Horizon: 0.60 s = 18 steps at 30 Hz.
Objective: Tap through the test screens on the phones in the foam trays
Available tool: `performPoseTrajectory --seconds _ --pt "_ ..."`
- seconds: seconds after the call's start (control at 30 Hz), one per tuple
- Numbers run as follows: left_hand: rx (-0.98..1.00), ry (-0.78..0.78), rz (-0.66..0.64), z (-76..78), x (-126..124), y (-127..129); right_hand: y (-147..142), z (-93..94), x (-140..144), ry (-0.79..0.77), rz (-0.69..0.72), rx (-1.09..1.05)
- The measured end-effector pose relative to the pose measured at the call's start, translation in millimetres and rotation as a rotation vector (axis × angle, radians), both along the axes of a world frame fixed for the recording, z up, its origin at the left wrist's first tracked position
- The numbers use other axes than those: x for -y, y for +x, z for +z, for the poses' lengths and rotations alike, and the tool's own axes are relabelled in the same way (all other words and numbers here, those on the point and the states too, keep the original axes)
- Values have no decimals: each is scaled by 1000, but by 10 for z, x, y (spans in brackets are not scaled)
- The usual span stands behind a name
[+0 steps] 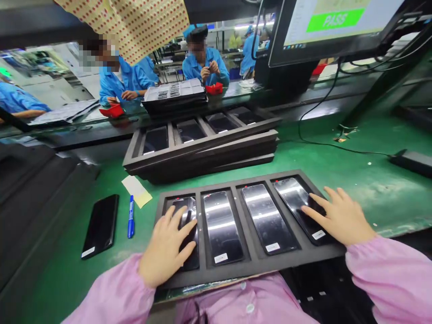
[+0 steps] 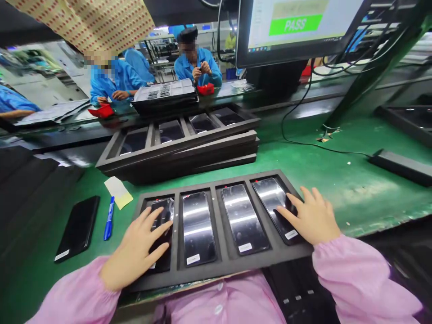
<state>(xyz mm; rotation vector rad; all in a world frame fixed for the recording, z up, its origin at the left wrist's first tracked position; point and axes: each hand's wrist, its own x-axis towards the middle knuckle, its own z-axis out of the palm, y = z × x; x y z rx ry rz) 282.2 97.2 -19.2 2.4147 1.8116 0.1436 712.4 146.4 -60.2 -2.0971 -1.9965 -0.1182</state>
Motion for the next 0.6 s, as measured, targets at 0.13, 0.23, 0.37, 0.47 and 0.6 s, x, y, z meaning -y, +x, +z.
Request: performPoseTrajectory --seconds 0.13,0.23,0.37,0.47,0.6 --pt "52 -195 46 -41 -223 153 -126 -52 -71 -58 -24 9" --pt "90 -250 98 -79 -289 167 -149 -24 -96 -107 -56 -71" --pt "124 -252 166 -64 -289 174 -156 38 -68 -150 -123 -136" --pt "131 -282 195 -42 -276 197 -176 87 -38 -167 -237 -271" --pt "144 -299 207 -38 -284 225 -212 149 -47 -168 -308 -414"
